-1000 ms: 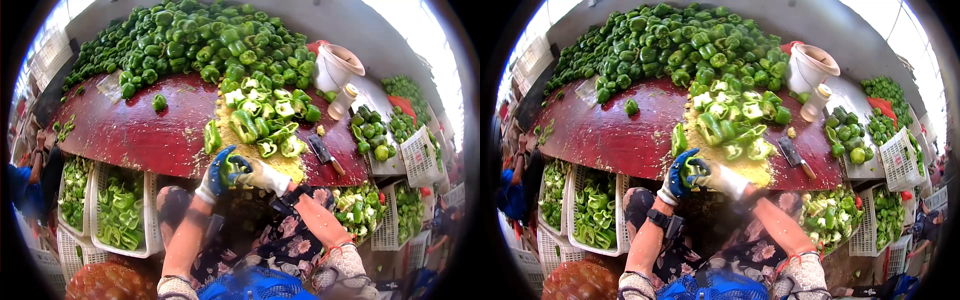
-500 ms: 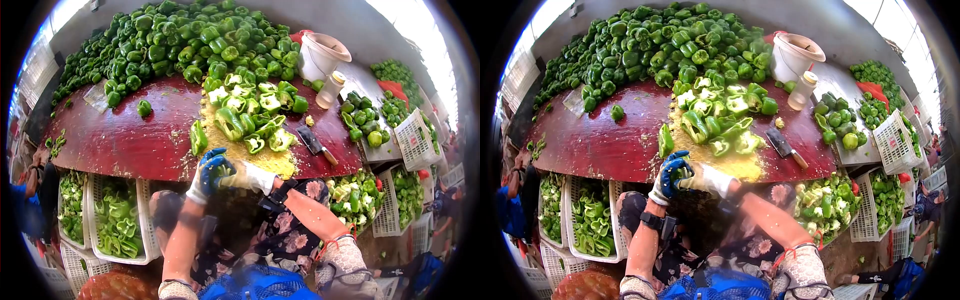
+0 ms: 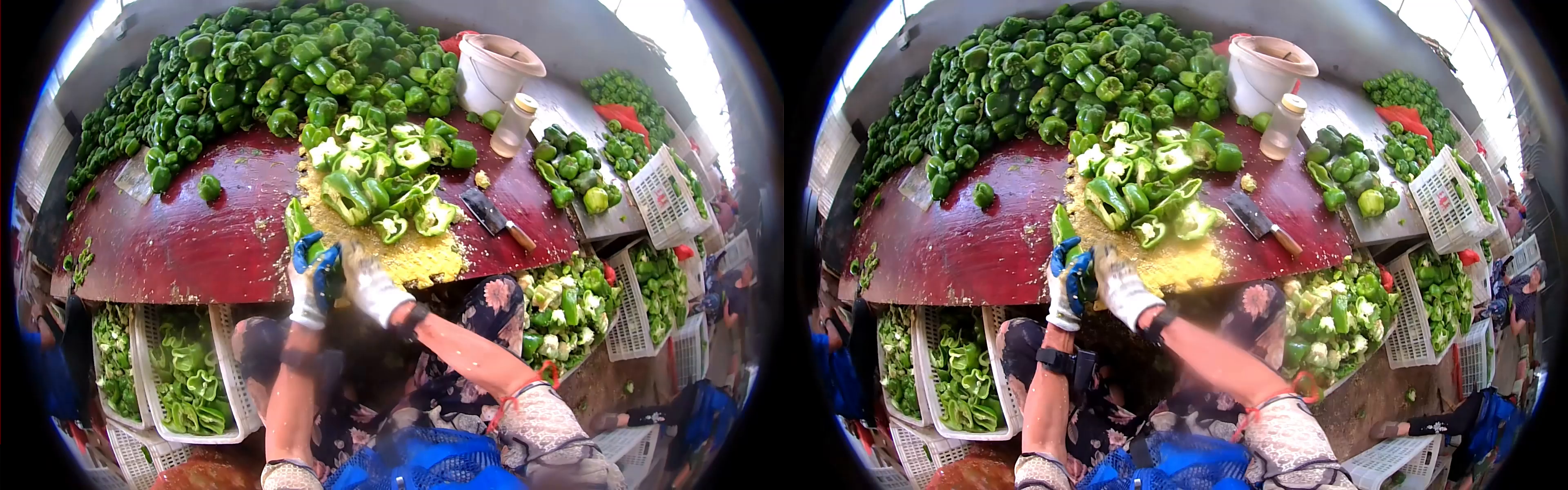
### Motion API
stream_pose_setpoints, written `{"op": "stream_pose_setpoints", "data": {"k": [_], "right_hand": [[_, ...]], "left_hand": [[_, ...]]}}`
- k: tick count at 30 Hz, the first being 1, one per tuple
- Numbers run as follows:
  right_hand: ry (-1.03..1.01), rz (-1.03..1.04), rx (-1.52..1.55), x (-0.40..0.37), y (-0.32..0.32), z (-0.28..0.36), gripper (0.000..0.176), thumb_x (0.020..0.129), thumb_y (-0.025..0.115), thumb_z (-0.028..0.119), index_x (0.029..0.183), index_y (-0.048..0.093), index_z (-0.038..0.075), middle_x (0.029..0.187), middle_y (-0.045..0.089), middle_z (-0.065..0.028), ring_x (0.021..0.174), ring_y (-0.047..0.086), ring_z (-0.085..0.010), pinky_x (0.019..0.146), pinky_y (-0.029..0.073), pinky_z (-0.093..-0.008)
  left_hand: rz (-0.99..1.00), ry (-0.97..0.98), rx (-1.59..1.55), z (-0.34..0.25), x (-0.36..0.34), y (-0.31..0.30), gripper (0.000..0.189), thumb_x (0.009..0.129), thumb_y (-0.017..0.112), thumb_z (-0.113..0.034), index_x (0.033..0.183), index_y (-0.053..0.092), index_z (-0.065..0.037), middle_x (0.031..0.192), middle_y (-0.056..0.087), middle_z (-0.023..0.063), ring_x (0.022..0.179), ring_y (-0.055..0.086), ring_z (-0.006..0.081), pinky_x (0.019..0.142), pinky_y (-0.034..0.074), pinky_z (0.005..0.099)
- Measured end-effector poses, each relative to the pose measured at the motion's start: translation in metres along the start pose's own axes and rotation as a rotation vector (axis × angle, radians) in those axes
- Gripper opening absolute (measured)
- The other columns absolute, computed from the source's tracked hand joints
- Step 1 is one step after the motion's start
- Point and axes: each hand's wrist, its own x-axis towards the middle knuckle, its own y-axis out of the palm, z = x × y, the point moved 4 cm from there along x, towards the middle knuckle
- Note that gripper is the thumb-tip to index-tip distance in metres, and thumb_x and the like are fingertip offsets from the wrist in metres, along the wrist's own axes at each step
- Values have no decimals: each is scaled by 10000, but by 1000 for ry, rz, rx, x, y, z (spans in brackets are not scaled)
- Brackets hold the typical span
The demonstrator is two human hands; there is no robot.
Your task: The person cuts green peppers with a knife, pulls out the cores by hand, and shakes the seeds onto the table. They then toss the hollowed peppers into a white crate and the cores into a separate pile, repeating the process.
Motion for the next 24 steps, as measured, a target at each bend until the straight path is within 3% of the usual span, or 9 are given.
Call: {"op": "stream_pose_setpoints", "data": {"k": [6, 9, 13, 15, 17, 19, 21, 23, 24], "right_hand": [[-112, -300, -10, -6, -36, -34, 554, 940, 572, 66, 1457, 376, 28, 981, 585, -134, 785, 592, -204, 637, 534, -378], [-174, -80, -298, -15, -16, -59, 387, 885, 677, 216, 1245, 564, 129, 1120, 603, -162, 909, 631, -306, 744, 532, -404], [-198, 27, -621, -17, -34, -48, 547, 981, 501, 182, 1504, 366, 268, 1464, 467, -139, 1233, 566, -266, 878, 536, -359], [-138, 260, -538, -13, -22, -72, 533, 992, 528, 274, 1499, 374, 214, 1437, 495, -137, 1273, 539, -287, 962, 517, -392], [-25, -356, 872, -8, -30, -116, 496, 870, 717, 330, 1313, 593, 146, 1247, 607, -198, 1146, 595, -357, 952, 496, -404], [83, -220, -247, -13, -95, -90, 483, 849, 737, 249, 1298, 599, 137, 1226, 628, -176, 1139, 605, -337, 965, 501, -384], [199, -229, 570, -2, -66, -136, 466, 840, 722, 203, 1283, 594, 135, 1268, 616, -156, 1143, 609, -319, 952, 510, -377], [-218, -112, -794, 9, -58, -116, 413, 851, 676, 192, 1253, 600, 141, 1311, 597, -147, 1144, 615, -298, 922, 519, -373], [-125, 0, -787, 13, -48, -112, 349, 875, 623, 191, 1222, 612, 150, 1340, 578, -154, 1145, 618, -291, 888, 526, -380]], "left_hand": [[137, 58, -321, -26, -6, -4, 474, 900, 628, -200, 1350, 525, -94, 1198, 578, 67, 1041, 617, 215, 918, 557, 407], [287, 234, -223, -52, -15, 17, 530, 863, 674, -155, 1367, 517, -108, 1294, 565, 71, 1153, 575, 223, 938, 546, 430], [221, 602, 1053, -12, -4, 11, 648, 686, 868, -142, 1268, 586, -106, 1258, 582, 60, 1218, 528, 226, 1080, 397, 349], [110, 380, 482, -33, -20, 18, 535, 714, 808, -85, 1213, 617, -91, 1250, 583, 74, 1199, 528, 214, 1048, 430, 336], [-8, 344, 377, -63, -27, -8, 496, 815, 771, -174, 1276, 595, -116, 1206, 624, 80, 1051, 623, 244, 968, 520, 368], [-114, 336, 127, -93, -29, -59, 500, 879, 709, -310, 1293, 574, -63, 1201, 635, 131, 1036, 648, 289, 949, 548, 416], [133, 301, -454, -134, -41, -115, 673, 883, 668, -478, 1338, 525, -3, 1253, 602, 225, 1188, 578, 378, 1049, 482, 496], [-111, 362, -677, -152, -67, -125, 817, 857, 660, -558, 1395, 461, 24, 1300, 555, 292, 1289, 472, 467, 1136, 362, 575], [109, 403, -561, -150, -66, -130, 890, 858, 650, -578, 1467, 368, 7, 1334, 530, 299, 1333, 417, 481, 1174, 271, 604]]}}
